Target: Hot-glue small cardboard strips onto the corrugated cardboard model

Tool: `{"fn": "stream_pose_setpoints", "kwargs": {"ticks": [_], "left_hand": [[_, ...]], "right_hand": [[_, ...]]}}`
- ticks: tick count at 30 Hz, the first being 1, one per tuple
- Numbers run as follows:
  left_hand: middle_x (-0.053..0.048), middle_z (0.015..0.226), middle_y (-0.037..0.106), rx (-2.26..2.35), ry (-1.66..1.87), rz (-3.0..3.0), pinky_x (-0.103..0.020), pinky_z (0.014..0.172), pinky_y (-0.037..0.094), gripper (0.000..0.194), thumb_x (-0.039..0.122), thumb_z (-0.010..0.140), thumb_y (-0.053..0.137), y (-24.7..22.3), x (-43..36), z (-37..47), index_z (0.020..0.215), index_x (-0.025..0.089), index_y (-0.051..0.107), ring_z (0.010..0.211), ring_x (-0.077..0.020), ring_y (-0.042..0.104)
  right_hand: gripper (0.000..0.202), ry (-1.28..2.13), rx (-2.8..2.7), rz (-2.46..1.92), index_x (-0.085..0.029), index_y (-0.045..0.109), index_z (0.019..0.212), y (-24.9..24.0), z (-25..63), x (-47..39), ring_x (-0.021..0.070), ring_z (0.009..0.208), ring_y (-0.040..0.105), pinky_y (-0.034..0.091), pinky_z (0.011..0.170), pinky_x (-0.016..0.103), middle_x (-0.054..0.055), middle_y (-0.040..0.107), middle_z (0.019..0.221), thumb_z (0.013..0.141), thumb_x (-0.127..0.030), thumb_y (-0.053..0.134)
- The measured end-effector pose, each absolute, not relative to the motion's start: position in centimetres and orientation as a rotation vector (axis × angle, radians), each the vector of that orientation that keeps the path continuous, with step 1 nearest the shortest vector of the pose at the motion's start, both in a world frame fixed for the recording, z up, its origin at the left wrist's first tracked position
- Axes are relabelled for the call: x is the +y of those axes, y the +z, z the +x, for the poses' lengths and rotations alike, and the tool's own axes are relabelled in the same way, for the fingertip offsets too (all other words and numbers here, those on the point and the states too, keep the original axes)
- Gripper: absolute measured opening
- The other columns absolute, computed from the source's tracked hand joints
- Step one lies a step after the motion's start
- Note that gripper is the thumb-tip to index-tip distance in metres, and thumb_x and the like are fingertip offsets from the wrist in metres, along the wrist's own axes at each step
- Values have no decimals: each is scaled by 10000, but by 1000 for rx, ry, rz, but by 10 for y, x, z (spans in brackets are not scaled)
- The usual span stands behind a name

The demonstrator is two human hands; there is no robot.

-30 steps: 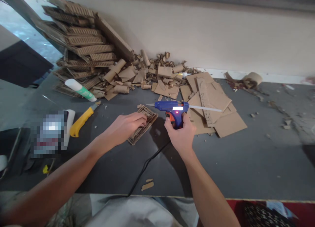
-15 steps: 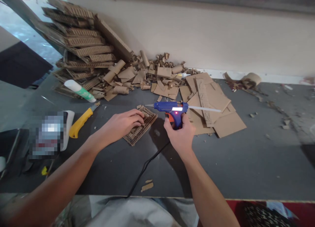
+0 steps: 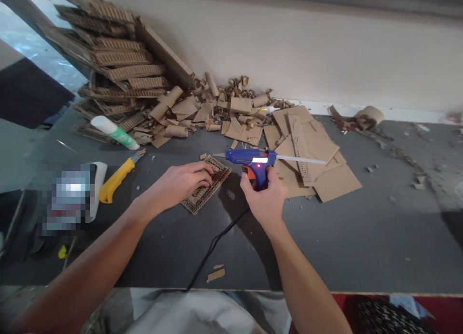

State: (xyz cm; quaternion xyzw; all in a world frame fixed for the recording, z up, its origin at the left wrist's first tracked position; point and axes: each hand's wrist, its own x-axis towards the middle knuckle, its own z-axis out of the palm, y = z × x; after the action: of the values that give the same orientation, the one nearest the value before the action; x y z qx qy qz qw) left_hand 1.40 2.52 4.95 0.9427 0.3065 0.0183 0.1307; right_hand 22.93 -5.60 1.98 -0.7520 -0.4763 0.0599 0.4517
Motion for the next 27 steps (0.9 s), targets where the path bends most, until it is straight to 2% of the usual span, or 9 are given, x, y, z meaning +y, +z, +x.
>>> {"fn": "stream_pose_setpoints", "kwargs": {"ticks": [4,13,19,27], "left_hand": [[-61,1251,659,887,47,2748,-234,575,412,249,68,936,484,48,25,14,974,184,700,1004,-179,681],[-53,1229,652,936,13,2736,-252,529,339,276,5,885,485,48,25,20,927,179,694,870,-159,675],[-62,1233,649,938,14,2705,-235,543,363,300,11,889,453,47,26,20,905,176,703,875,-145,672],[-65,1213,655,971,18,2745,-246,503,332,298,-19,855,461,46,22,20,921,171,682,835,-154,667]], "right_hand": [[314,143,-1176,-1860,-240,462,702,20,229,-56,104,465,354,338,460,244,-80,384,522,719,-454,691],[315,149,-1187,-1855,-238,458,701,19,228,-56,102,464,354,332,463,243,-79,389,526,719,-453,688],[308,161,-1178,-1866,-237,474,715,19,229,-56,105,462,360,333,463,243,-80,390,524,721,-455,692],[325,138,-1188,-1863,-244,446,699,20,228,-56,100,452,338,322,451,244,-87,362,515,724,-456,691]]}}
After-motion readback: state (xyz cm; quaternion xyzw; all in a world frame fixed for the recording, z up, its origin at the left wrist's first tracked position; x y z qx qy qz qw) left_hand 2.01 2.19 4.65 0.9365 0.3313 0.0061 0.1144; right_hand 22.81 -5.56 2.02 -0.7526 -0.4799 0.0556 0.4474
